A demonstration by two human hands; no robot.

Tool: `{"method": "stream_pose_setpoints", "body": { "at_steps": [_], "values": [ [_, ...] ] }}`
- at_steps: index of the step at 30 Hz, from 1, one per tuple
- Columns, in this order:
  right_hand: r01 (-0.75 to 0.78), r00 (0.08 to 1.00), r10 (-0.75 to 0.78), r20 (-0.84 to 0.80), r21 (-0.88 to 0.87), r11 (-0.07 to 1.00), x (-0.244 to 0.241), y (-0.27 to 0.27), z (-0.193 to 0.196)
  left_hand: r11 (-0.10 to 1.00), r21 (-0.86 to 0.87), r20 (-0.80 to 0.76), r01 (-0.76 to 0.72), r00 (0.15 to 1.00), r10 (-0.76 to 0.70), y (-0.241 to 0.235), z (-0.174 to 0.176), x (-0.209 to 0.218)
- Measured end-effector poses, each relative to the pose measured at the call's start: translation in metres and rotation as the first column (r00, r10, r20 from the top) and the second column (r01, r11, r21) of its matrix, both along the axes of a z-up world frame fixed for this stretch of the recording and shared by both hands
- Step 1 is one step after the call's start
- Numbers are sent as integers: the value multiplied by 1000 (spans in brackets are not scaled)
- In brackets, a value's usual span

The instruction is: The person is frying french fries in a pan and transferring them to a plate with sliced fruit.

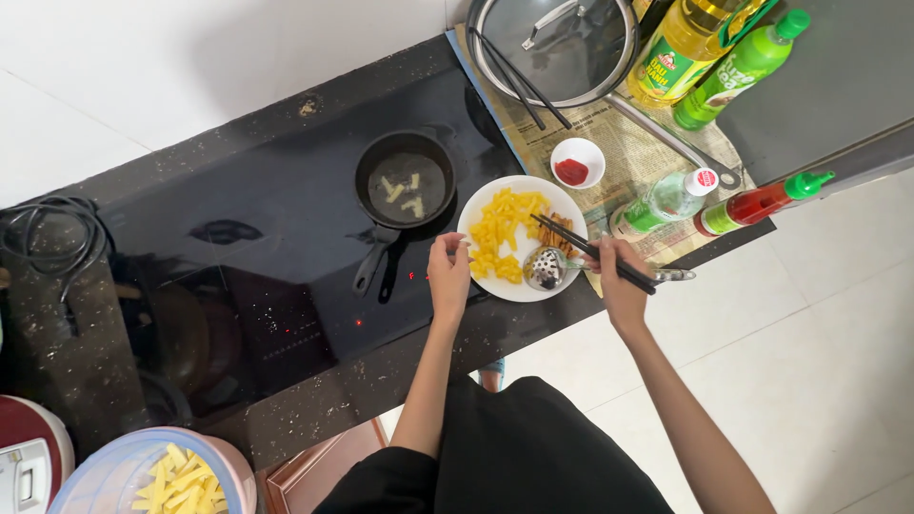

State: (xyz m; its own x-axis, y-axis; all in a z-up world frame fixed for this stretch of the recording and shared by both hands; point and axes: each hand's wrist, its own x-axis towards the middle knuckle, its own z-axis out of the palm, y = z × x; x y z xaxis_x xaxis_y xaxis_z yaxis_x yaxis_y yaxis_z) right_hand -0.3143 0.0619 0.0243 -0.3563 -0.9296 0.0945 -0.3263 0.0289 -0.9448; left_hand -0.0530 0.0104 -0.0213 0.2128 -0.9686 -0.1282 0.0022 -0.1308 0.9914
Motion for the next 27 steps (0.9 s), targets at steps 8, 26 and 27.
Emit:
{"method": "stream_pose_setpoints", "body": {
  "at_steps": [8,26,27],
  "values": [
    [23,1000,-24,10,30,999,27,-24,-9,999,9,12,-40,999,40,1,6,3],
    [204,964,-177,197,-122,971,19,-44,-10,1000,8,6,-28,1000,28,0,15,3],
    [218,951,-184,247,-119,969,16,-45,-4,999,6,7,-36,999,35,1,14,6]
  ]
}}
